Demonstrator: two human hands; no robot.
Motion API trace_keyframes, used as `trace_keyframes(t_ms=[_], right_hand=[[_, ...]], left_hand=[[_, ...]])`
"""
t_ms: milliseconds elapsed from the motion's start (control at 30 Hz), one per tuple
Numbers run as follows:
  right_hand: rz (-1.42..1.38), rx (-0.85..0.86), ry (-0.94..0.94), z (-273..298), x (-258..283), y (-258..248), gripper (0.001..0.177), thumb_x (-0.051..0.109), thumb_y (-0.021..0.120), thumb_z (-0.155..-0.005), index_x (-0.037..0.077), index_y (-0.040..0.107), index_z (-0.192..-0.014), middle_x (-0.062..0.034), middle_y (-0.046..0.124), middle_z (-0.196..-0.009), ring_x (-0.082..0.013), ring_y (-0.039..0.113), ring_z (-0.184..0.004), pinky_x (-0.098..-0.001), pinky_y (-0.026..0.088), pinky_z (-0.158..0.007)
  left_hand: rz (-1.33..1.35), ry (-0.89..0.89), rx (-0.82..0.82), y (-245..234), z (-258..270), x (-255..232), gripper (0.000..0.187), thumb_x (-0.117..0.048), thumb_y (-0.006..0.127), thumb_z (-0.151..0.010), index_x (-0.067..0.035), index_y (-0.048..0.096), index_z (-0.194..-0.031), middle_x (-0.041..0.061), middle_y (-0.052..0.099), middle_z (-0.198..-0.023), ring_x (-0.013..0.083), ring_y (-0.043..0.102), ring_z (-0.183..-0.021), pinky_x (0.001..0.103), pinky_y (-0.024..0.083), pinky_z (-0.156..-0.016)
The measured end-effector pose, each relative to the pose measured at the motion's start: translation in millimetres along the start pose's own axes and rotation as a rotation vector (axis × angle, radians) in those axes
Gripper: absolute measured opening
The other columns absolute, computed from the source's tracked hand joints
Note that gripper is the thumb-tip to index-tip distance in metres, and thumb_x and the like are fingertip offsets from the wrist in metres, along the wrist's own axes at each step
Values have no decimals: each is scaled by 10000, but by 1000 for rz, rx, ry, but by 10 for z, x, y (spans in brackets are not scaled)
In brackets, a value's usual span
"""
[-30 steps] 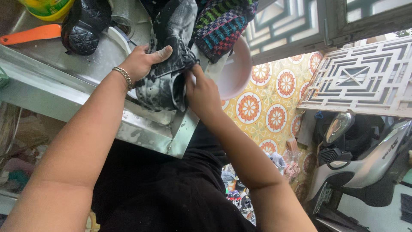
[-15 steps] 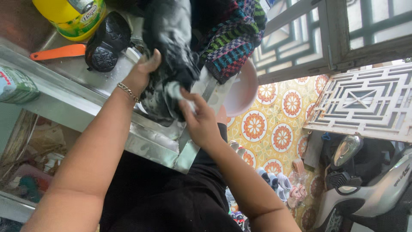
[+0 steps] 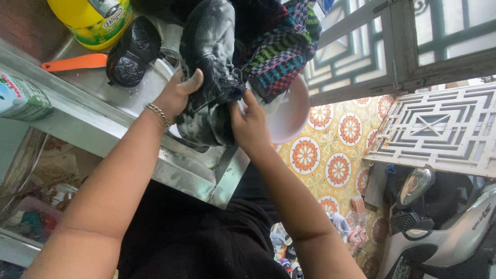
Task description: The person cleans a black shoe in a sink by rinsing it under a faucet and scrubbing the sole with a white sponge. They then use a small brush to clean the sides of the shoe and rinse it again with water.
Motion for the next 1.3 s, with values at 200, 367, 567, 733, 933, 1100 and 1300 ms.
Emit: trace_keyframes(t_ms=[200,367,567,733,933,1100,1300], right_hand=[[32,95,-75,202,338,48,234,191,626,-1022,120,640,-1245,-209,751,-987,-223,689,-798,-363,527,-765],[7,-25,42,54,427,23,271,191,620,-1012,141,659,-1276,-165,747,-825,-234,689,-581,-365,509,-586],[162,81,-66,183,253,-32,172,208,669,-1003,123,659,-1153,-163,758,-889,-297,698,-577,-393,506,-576],[159,-3,-13,264,217,5,157,211,666,-997,118,668,-1124,-193,681,-724,-319,689,-587,-424,499,-579],[240,6,32,43,131,-90,146,207,653,-1048,87,639,-1129,-178,697,-745,-308,709,-647,-412,507,-628],[81,88,-168,363,320,32,207,185,651,-1000,121,651,-1197,-140,771,-959,-268,746,-641,-374,557,-653],[44,-35,-19,71,399,75,318,186,644,-1016,146,633,-1332,-138,751,-865,-227,768,-691,-336,548,-647]], left_hand=[[19,-37,-103,-456,-196,184,743,-561,595,-996,101,573,-1332,115,698,-1220,154,692,-1056,300,589,-928],[-181,136,-5,-639,-315,679,677,-529,575,-1085,77,515,-1382,77,636,-1240,119,632,-1137,280,533,-1013],[-128,147,-51,-764,-219,453,671,-463,739,-961,60,556,-1341,63,658,-1200,162,615,-1082,309,529,-967],[-181,175,33,-560,-162,239,707,-459,733,-934,27,508,-1395,48,643,-1258,147,598,-1137,307,502,-1006],[-367,64,-88,-498,-144,361,701,-483,689,-999,47,497,-1417,76,637,-1322,143,570,-1200,310,453,-1054],[-27,67,-128,-570,-82,179,694,-491,683,-939,35,463,-1335,87,645,-1186,193,631,-1072,351,546,-943],[-495,88,-21,-585,-227,483,656,-537,621,-1011,19,504,-1337,62,627,-1191,160,580,-1114,335,516,-979]])
Point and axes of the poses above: each hand's wrist, its own z-axis away from the middle knuckle, its own y-axis out of the palm, x = y × z, the point moved 1 cm from there along -z, towards the middle knuckle
